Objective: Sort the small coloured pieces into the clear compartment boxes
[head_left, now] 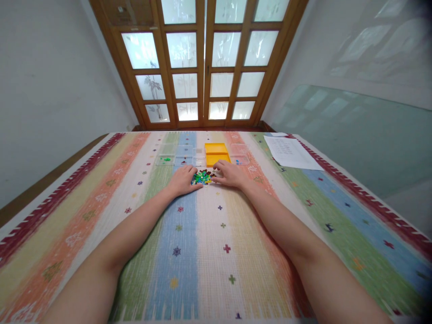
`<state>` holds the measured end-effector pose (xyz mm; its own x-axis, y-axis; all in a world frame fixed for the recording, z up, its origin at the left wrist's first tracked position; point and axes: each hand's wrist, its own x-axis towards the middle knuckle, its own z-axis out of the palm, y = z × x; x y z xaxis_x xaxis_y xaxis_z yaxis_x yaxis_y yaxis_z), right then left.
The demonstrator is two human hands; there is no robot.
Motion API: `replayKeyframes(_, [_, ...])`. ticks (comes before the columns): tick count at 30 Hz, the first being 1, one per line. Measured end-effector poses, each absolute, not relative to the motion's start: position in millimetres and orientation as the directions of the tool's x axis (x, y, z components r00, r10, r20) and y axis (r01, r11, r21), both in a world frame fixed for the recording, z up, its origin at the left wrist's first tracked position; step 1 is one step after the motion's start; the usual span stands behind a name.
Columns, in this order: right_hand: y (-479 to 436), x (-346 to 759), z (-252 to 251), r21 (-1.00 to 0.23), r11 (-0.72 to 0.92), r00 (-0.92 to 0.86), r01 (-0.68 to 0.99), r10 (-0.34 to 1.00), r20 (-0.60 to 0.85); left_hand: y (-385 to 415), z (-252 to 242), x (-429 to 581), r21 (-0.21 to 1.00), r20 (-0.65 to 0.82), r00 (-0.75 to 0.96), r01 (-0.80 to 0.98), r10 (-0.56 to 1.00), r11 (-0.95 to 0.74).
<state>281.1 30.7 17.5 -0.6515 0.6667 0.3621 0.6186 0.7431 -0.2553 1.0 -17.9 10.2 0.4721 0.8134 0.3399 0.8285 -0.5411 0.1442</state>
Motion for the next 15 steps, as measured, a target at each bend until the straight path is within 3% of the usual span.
replayKeyframes(7, [21,256,11,-0.120,0.786,-0.724,0.607,0.608,0.327,-5,4,-7,0.103,0.364,0.395,0.883,0.844,-0.458])
replayKeyframes(15, [30,264,3,-0.136,0.725,-0.661,0.675,0.676,0.324,0,3,-16,0.049,0.348,0.433,0.877,0.832,-0.477])
